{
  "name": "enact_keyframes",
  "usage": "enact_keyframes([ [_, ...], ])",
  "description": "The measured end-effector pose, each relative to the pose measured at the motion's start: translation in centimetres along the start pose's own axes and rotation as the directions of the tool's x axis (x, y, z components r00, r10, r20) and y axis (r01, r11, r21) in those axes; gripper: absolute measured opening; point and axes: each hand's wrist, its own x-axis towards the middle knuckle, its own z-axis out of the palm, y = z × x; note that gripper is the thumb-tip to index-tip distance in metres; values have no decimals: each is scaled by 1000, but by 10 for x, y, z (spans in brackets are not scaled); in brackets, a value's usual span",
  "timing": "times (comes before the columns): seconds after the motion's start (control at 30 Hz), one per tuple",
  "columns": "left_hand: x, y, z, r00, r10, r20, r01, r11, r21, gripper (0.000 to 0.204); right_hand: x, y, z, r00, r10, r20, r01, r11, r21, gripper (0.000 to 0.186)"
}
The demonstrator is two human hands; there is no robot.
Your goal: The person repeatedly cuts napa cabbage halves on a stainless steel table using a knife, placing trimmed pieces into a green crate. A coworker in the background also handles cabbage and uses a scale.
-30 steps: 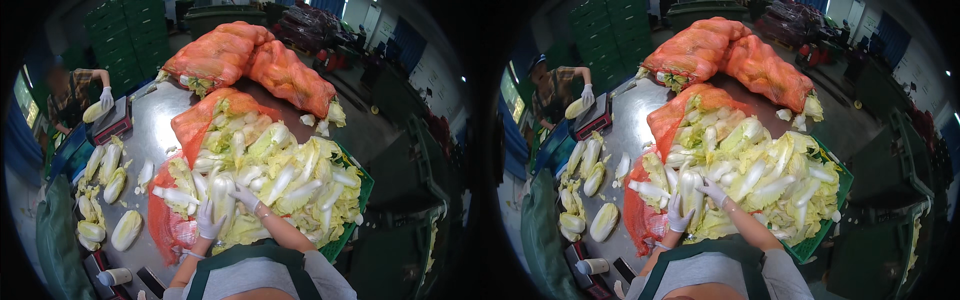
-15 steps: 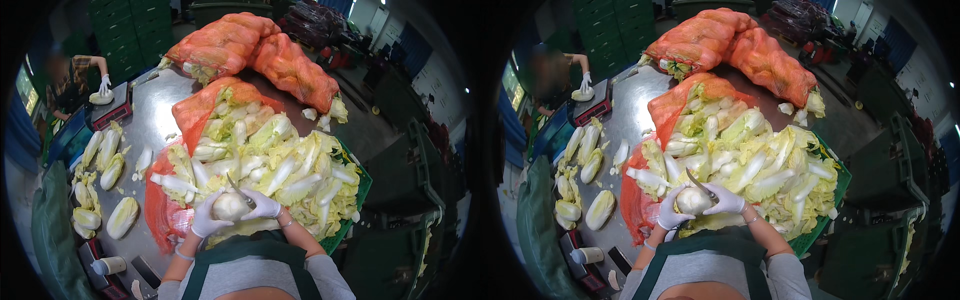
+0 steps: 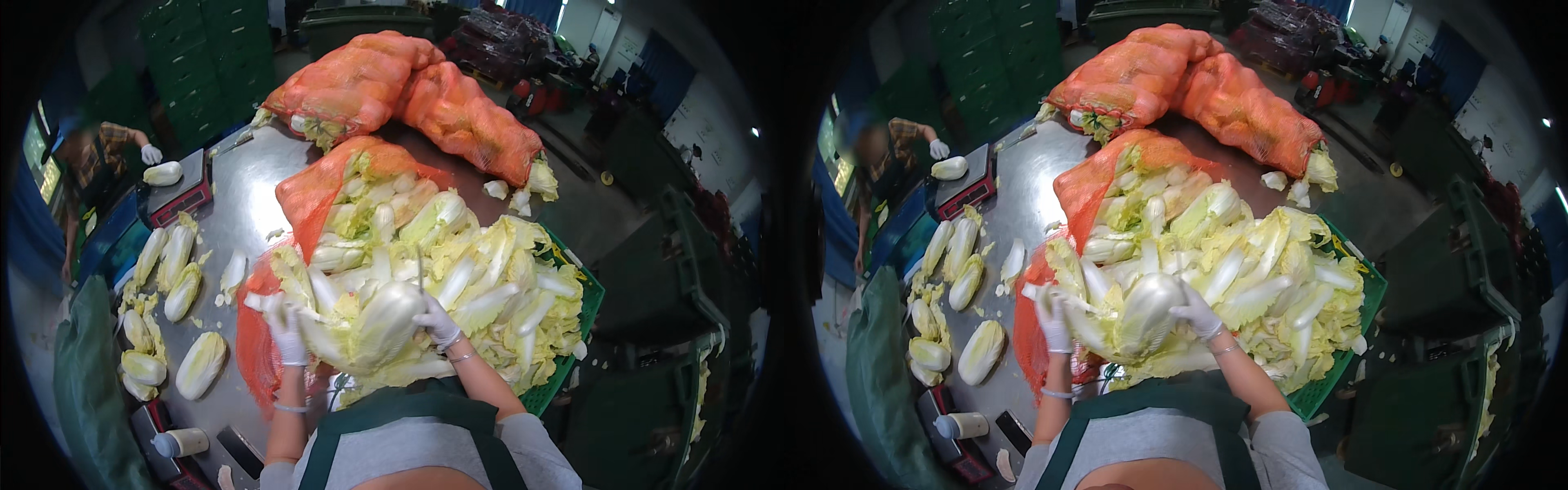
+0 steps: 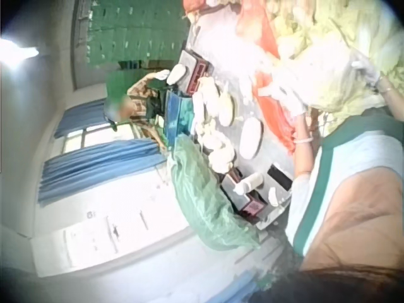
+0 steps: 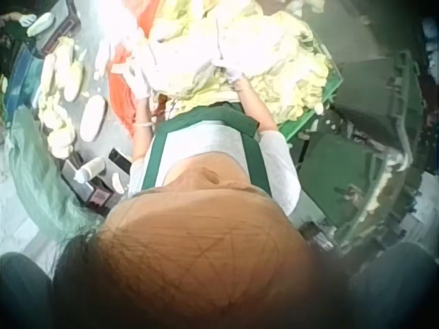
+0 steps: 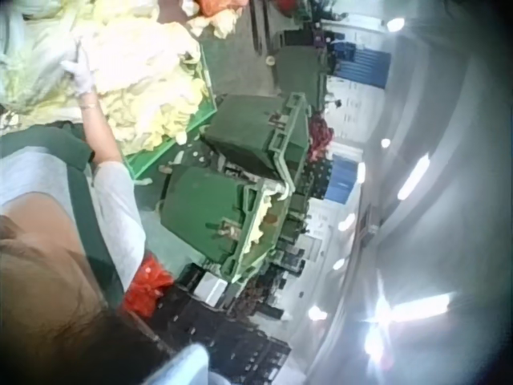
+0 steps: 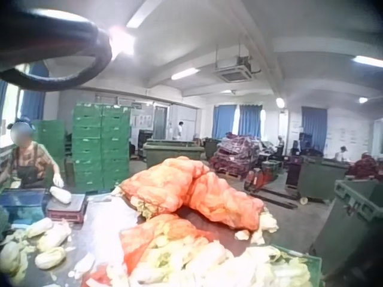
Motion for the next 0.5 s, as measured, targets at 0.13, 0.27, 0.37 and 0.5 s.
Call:
enact_keyframes([
  [0.13, 24, -13, -35, 999, -2, 43, -9, 967, 256, 48, -5, -33, 17, 945, -269, -184, 318, 886, 336, 74],
  [0.27, -7, 88, 15, 873, 205, 443, -405, 811, 423, 76, -6, -69, 58, 966, -205, -156, 181, 972, -153, 66],
  [0.37, -49, 118, 55, 750, 191, 633, -461, 837, 294, 111, -1, -54, 93, 925, -365, -107, 282, 847, -450, 69],
  [0.5, -63, 88, 64, 877, 125, 465, -194, 976, 104, 119, -6, -50, 109, 883, -468, -23, 306, 614, -728, 73],
])
